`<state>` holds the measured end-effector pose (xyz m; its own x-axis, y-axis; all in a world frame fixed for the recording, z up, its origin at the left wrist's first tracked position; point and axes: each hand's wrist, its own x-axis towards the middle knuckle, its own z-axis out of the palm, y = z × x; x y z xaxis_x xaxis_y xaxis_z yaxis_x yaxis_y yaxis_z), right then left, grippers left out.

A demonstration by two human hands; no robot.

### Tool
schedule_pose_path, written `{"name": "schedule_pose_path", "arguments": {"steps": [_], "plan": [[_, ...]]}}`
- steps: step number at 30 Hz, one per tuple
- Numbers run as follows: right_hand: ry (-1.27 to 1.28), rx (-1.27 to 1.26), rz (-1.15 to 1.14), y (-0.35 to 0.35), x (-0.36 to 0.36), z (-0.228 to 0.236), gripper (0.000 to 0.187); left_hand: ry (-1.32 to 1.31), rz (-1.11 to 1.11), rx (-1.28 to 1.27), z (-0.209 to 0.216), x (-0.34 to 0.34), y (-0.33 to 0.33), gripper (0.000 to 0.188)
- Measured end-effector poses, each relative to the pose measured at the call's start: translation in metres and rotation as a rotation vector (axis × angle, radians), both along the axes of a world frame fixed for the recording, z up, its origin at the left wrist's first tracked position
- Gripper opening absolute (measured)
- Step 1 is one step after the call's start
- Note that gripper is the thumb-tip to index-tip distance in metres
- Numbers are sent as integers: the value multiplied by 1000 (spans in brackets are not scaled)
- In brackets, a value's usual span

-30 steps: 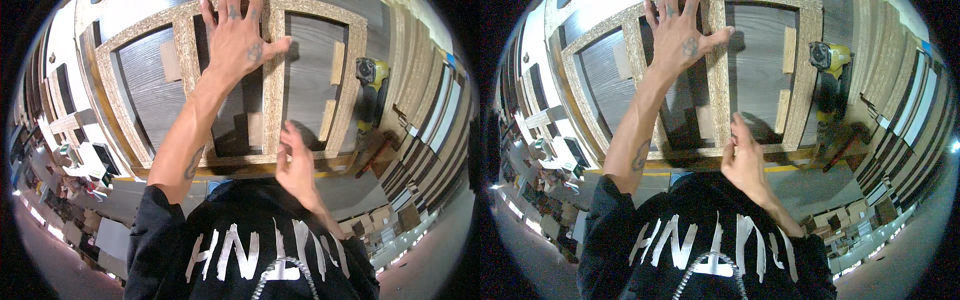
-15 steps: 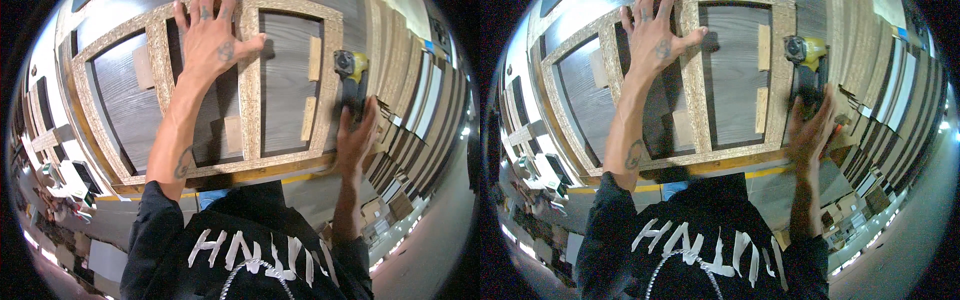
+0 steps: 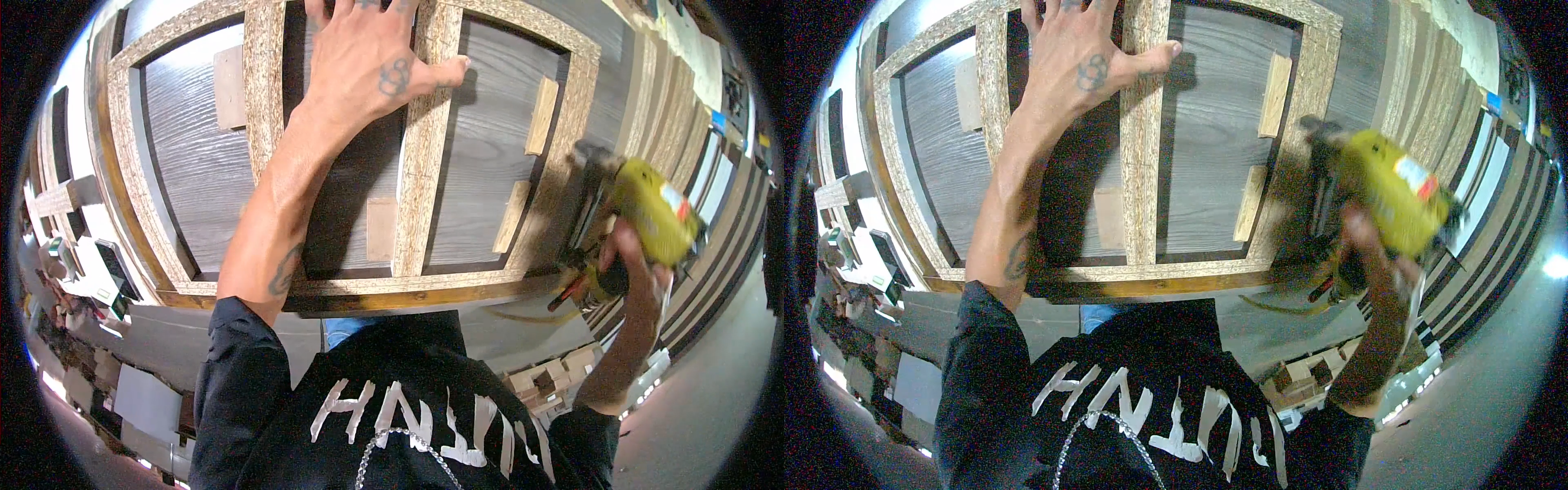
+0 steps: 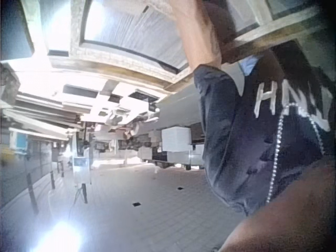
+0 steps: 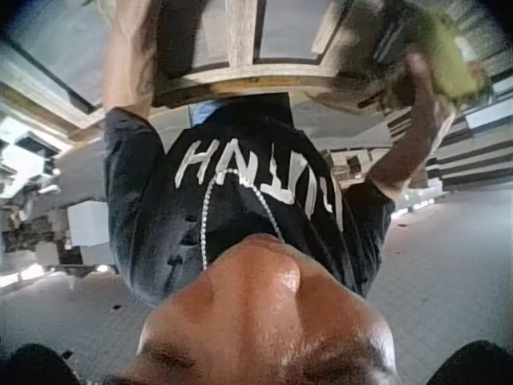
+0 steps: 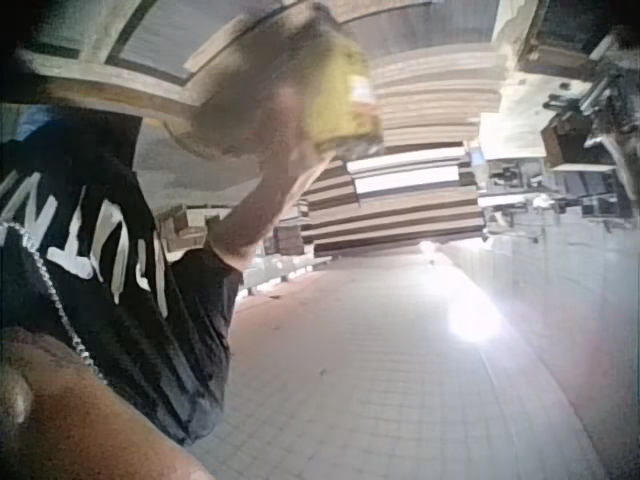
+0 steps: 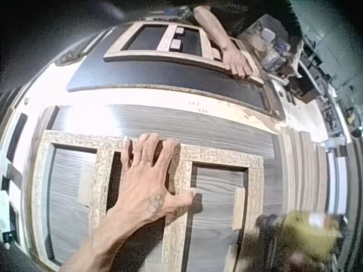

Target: Assembling a wooden frame by positioning wooden slats and securing them with a pneumatic nail gun.

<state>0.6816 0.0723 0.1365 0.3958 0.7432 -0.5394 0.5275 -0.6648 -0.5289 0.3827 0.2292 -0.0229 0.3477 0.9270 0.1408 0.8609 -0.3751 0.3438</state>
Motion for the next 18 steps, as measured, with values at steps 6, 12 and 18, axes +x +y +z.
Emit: {"name": "schedule_pose_path", "arguments": {"steps": [6,12,18], "plan": [[602,-636,-216,-40,-87,14,56,-34,-6,-2,-6,7,0,96],[160,-165,999,-89,-89,-23,52,-78,-15,109,-13,10,3,98],[125,-94,1064,-79,-97,-25,56,-13,17,115,-20,8,3,116]]}}
